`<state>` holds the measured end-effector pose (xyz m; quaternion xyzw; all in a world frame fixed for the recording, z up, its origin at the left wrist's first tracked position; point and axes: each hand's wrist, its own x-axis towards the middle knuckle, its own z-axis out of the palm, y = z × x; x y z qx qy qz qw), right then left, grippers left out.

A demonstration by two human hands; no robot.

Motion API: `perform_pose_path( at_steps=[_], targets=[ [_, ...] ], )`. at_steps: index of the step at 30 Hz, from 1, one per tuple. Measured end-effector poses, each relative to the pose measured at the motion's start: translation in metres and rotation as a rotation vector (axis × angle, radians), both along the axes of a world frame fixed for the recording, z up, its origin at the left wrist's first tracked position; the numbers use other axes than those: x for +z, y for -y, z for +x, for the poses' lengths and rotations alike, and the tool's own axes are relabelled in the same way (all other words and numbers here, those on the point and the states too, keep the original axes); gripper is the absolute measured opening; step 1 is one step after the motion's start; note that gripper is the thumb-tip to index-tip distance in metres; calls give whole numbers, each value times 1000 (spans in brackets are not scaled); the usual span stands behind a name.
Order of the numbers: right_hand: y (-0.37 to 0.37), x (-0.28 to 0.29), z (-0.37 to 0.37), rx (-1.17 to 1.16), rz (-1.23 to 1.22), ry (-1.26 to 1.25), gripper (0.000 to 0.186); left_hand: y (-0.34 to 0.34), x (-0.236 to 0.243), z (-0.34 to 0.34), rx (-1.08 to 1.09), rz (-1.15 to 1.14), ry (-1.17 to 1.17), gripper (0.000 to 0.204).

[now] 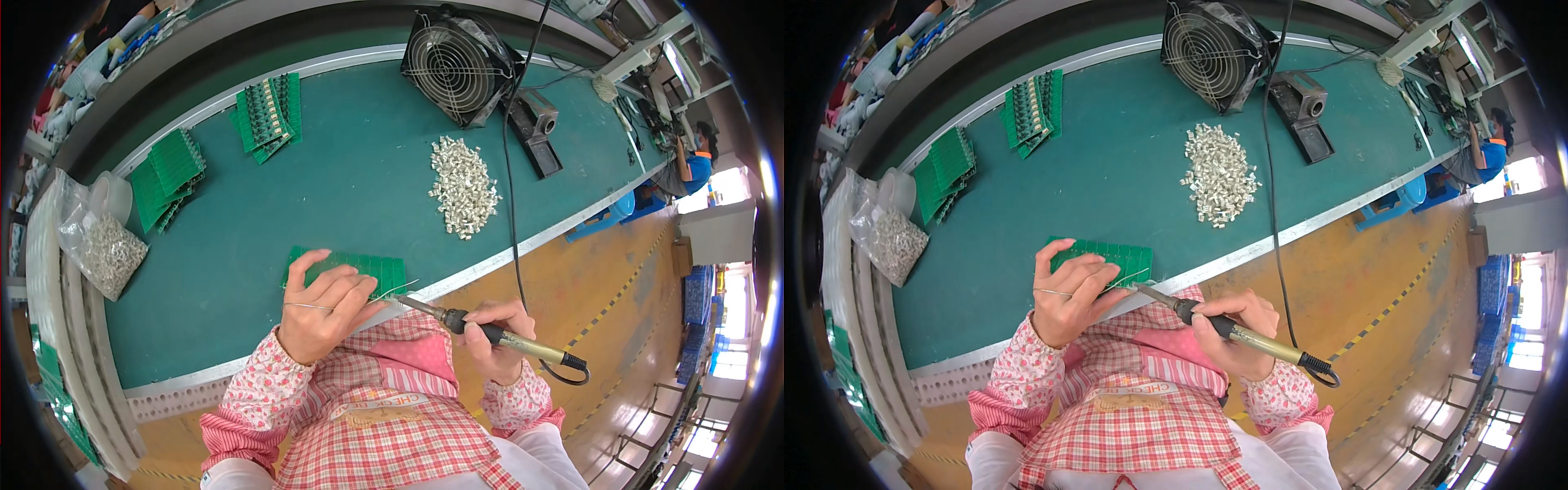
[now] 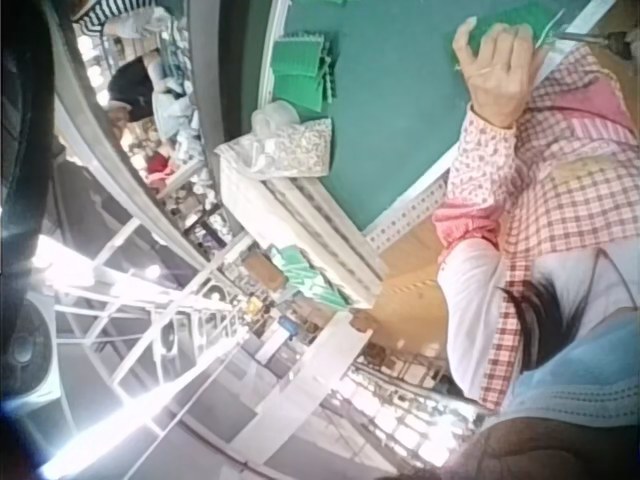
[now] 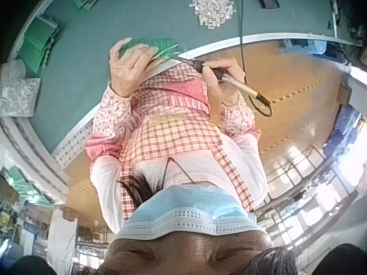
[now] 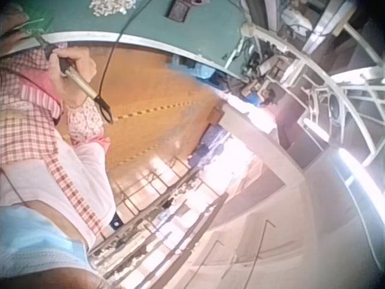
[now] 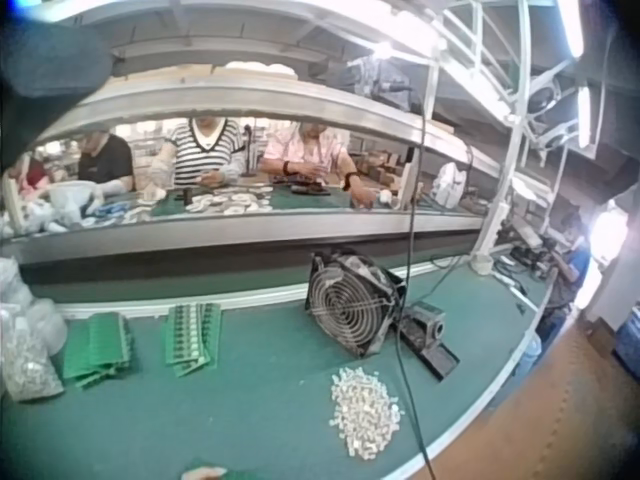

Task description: The person inserts small electronic components into green circuit board strips by hand and solders the components using a soldering iron and solder wire.

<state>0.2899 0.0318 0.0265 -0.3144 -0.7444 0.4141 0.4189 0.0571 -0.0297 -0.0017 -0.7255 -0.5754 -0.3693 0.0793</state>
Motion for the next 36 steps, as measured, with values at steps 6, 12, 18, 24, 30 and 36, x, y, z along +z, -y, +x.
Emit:
perform_pose_path(
  at_steps=[6,12,18,24,30,36],
  targets=[
    [-2,3,-3,27,-66,16,15,1,-1,0,-5,-1,-3,33],
    [-3,11,-5,33,-300,-50,13,1,-1,0,-4,-6,1,32],
    [-5,11,-3,96,-271,-43,13,2,-1,0,-7,-8,1,32],
    [-1,8,-3,10,-261,-141,11,2,-2,-1,-15,-14,-20,32],
    [-22,-1,-15,96,241,184,36,1,0,-1,-15,-14,-24,31],
    [-20,-15,-44,114,231,198,48,-4,12,2,41,-46,-10,31]
  ],
)
